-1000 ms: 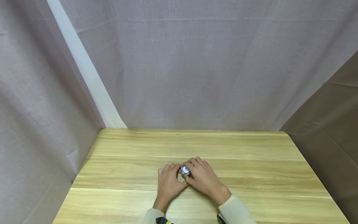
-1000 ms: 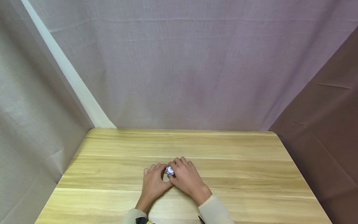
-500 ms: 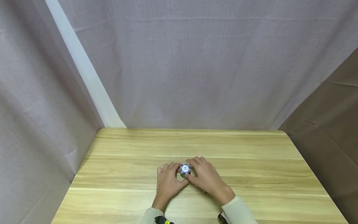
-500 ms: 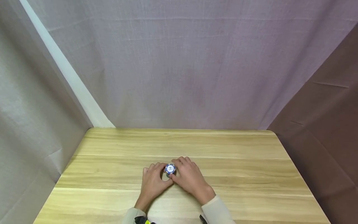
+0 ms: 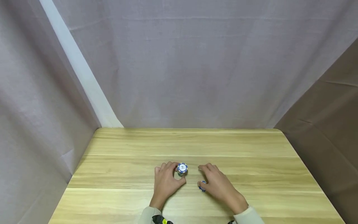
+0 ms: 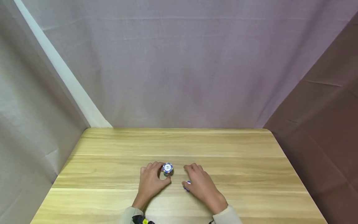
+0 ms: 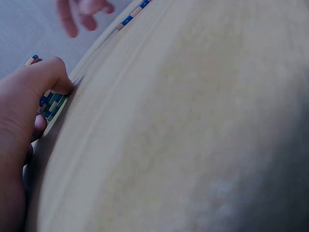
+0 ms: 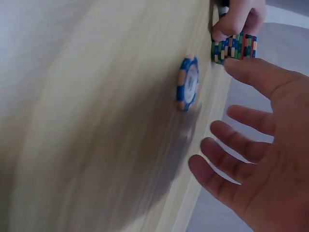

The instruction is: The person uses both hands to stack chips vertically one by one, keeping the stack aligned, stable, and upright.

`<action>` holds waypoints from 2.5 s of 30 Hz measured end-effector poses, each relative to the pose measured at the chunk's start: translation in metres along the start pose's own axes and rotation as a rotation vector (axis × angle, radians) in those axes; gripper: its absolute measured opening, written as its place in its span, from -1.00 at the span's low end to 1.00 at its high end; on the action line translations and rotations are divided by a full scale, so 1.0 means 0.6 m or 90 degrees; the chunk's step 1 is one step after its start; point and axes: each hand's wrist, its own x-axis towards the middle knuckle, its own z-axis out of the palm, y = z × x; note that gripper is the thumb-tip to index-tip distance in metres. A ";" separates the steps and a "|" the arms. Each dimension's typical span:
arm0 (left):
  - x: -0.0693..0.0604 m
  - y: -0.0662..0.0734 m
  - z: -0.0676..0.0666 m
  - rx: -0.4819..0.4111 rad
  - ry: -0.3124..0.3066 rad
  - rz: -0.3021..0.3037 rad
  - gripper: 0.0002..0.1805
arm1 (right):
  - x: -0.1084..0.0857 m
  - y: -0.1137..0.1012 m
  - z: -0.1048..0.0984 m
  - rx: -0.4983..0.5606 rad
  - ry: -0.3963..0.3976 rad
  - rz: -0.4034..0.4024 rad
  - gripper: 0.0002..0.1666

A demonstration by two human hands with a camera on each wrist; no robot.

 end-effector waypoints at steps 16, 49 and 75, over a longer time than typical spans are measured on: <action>-0.001 -0.017 -0.011 -0.002 0.000 -0.016 -0.45 | -0.031 0.006 0.028 -0.066 0.003 -0.071 -0.52; -0.013 -0.015 -0.004 -0.004 0.014 0.003 -0.49 | -0.012 0.000 0.030 -0.100 0.045 -0.108 -0.74; -0.010 -0.018 -0.004 0.017 0.005 -0.005 -0.40 | 0.065 -0.078 0.021 -0.144 0.125 -0.215 -0.60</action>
